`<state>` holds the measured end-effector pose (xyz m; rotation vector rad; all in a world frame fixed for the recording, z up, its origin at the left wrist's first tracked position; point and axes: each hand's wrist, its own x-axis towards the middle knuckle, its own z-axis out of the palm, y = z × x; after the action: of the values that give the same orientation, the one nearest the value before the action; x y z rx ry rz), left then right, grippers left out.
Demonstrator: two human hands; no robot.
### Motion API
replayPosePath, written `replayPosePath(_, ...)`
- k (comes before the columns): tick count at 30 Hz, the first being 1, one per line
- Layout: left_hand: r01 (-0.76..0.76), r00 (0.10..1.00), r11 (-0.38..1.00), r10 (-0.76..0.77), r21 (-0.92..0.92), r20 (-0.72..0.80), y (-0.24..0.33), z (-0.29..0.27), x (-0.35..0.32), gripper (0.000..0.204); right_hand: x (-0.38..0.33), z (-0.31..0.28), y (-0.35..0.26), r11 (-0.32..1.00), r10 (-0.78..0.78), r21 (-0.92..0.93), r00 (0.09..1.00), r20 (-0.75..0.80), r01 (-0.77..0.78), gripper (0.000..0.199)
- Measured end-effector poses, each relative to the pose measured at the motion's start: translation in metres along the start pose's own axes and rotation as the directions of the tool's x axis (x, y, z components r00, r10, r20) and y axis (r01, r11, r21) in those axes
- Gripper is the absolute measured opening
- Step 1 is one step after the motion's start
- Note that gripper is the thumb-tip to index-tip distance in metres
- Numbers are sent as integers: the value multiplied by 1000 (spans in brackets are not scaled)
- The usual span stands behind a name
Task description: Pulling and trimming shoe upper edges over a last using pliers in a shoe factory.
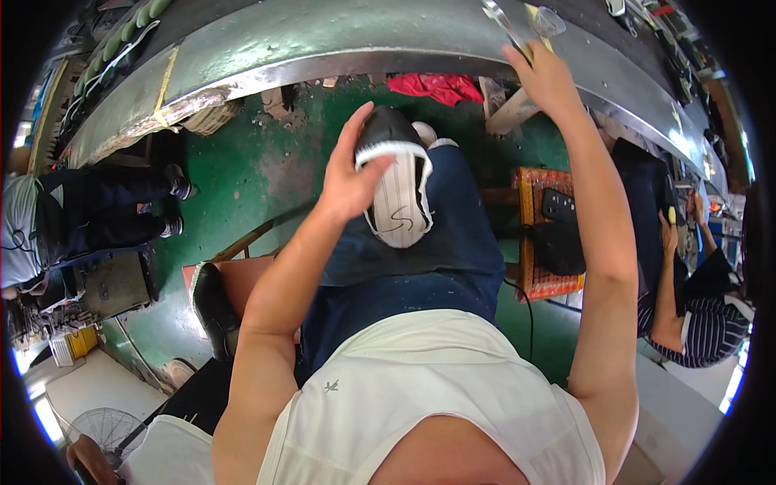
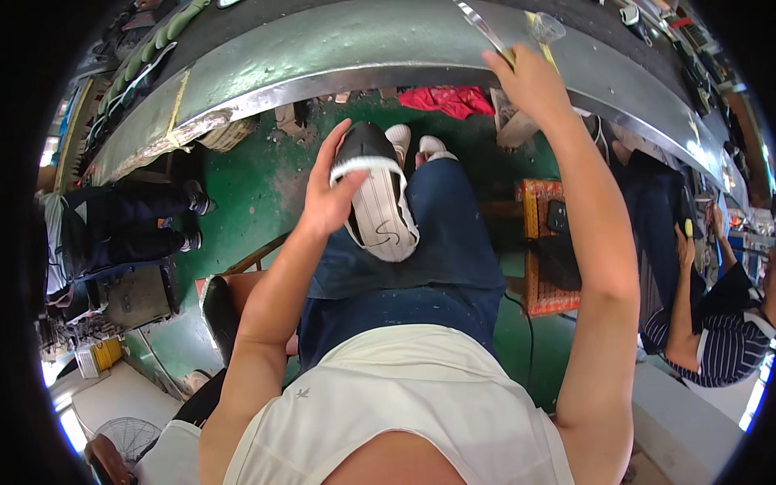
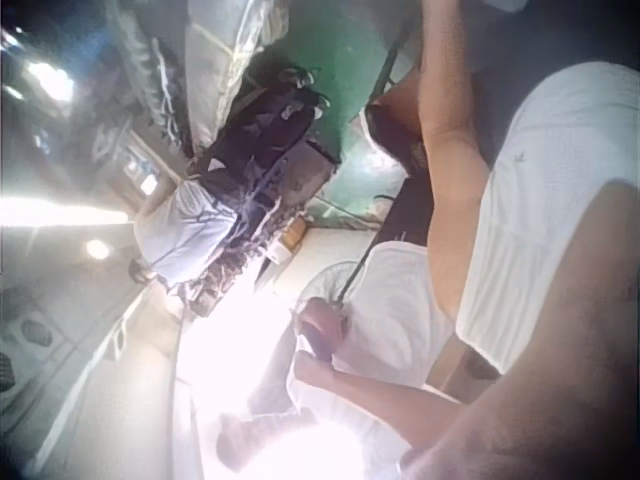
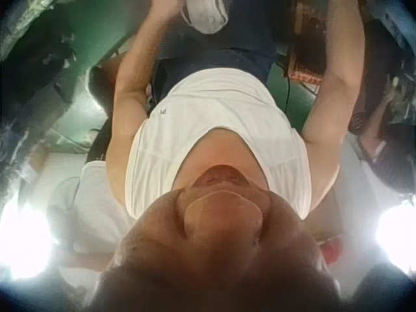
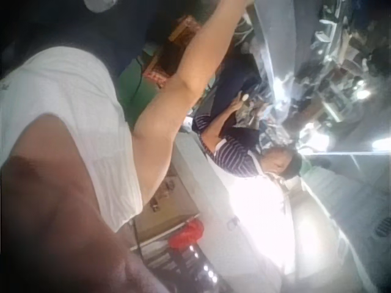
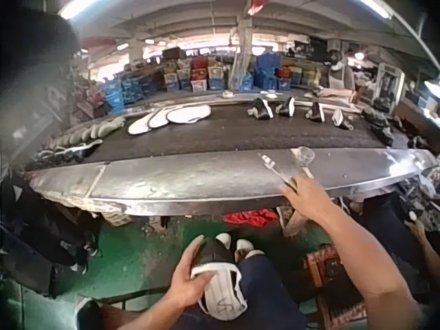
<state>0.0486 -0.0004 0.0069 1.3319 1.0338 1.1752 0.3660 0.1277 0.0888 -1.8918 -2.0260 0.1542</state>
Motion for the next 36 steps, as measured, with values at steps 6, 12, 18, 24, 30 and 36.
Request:
replayPosePath(6,-547,832,755,540,362,130,13,1,-21,108,-19,12,-32,943,-218,183,930,-295,279,47)
replayPosePath(12,-600,785,757,497,257,370,-42,12,-37,124,-206,137,-25,-48,-445,53,69,893,-997,94)
replayPosePath(18,-463,774,795,148,392,615,-29,22,-62,129,-223,139,-41,-567,-247,139,328,912,-812,49)
replayPosePath(24,-8,950,989,-38,145,309,-46,50,-79,109,-232,161,-52,-422,-80,226,284,955,-878,45)
replayPosePath(30,232,973,963,-229,-141,36,-48,72,-86,82,-250,188,-65,-425,81,286,278,957,-859,45)
replayPosePath(36,203,968,936,-237,-288,-87,-52,78,-101,69,-270,159,-81,-357,137,318,287,948,-879,48)
